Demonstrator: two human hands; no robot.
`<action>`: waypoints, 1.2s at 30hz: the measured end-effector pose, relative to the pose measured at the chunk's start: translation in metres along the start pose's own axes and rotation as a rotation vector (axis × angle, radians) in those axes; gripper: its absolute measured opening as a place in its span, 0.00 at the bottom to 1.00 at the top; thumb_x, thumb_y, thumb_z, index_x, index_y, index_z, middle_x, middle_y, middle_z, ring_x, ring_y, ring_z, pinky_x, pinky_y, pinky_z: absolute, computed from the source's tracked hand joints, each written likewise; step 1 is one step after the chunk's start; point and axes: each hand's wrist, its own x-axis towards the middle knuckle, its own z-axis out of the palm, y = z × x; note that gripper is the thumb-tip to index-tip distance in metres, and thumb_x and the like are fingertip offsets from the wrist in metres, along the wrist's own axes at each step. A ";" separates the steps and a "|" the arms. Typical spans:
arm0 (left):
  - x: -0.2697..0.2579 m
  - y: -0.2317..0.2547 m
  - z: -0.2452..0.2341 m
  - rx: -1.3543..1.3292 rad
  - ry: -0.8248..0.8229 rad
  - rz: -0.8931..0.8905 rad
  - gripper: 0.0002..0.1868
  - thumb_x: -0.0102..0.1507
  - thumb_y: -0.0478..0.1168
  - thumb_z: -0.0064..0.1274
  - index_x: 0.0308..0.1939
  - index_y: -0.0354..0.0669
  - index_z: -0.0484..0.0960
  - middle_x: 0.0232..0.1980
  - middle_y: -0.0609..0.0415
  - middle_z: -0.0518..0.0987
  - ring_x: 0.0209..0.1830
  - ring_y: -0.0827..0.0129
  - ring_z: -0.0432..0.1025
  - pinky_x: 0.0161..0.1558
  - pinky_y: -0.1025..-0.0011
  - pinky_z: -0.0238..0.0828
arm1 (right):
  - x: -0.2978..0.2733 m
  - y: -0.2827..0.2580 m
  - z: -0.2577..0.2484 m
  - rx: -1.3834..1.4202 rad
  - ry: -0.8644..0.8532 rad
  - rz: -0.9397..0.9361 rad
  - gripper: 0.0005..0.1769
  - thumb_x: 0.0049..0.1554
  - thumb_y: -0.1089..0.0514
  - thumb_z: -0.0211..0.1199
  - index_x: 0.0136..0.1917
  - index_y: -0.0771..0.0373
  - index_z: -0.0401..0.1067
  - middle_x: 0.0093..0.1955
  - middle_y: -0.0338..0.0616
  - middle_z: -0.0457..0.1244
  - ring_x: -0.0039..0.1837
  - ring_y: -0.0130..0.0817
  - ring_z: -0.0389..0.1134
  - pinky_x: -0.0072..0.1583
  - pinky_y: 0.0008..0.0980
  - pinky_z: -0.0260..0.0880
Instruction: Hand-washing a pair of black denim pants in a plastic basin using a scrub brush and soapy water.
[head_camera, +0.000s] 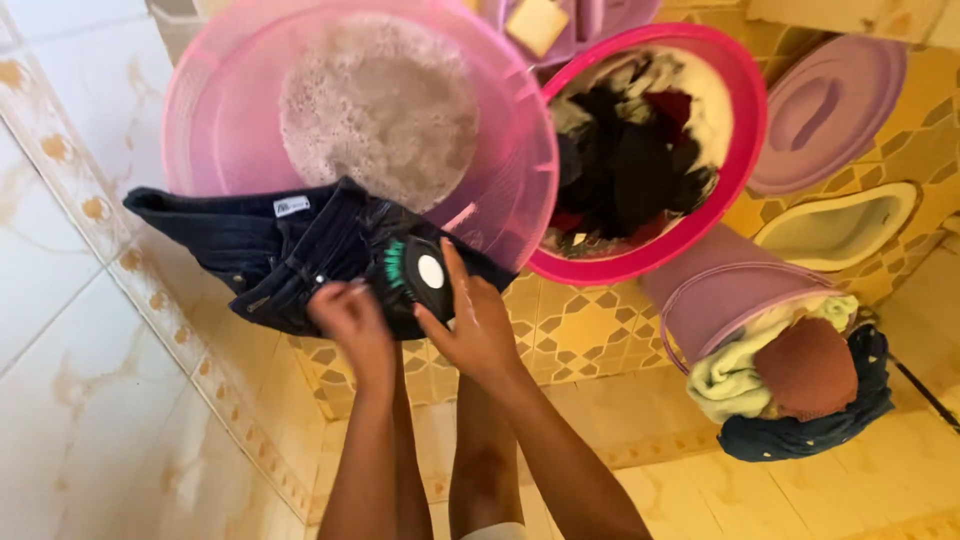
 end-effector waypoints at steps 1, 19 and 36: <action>0.006 0.002 0.018 0.090 -0.192 -0.106 0.17 0.73 0.45 0.49 0.55 0.36 0.66 0.41 0.47 0.72 0.38 0.60 0.69 0.42 0.63 0.68 | -0.006 -0.004 -0.004 -0.181 0.133 0.028 0.47 0.60 0.48 0.65 0.84 0.61 0.46 0.75 0.59 0.58 0.75 0.53 0.61 0.73 0.40 0.60; 0.029 -0.089 0.121 0.731 -0.936 -0.172 0.20 0.64 0.53 0.58 0.39 0.37 0.83 0.44 0.34 0.79 0.46 0.44 0.74 0.46 0.53 0.71 | -0.106 -0.039 -0.017 0.107 0.335 0.061 0.43 0.62 0.50 0.63 0.82 0.63 0.48 0.73 0.55 0.61 0.73 0.41 0.63 0.72 0.38 0.62; -0.095 0.126 -0.175 0.025 -0.571 0.081 0.19 0.70 0.34 0.45 0.63 0.46 0.61 0.56 0.40 0.73 0.51 0.53 0.69 0.54 0.64 0.67 | -0.153 -0.070 -0.011 0.298 -0.037 0.285 0.34 0.61 0.47 0.64 0.75 0.66 0.65 0.64 0.50 0.65 0.62 0.34 0.66 0.63 0.35 0.68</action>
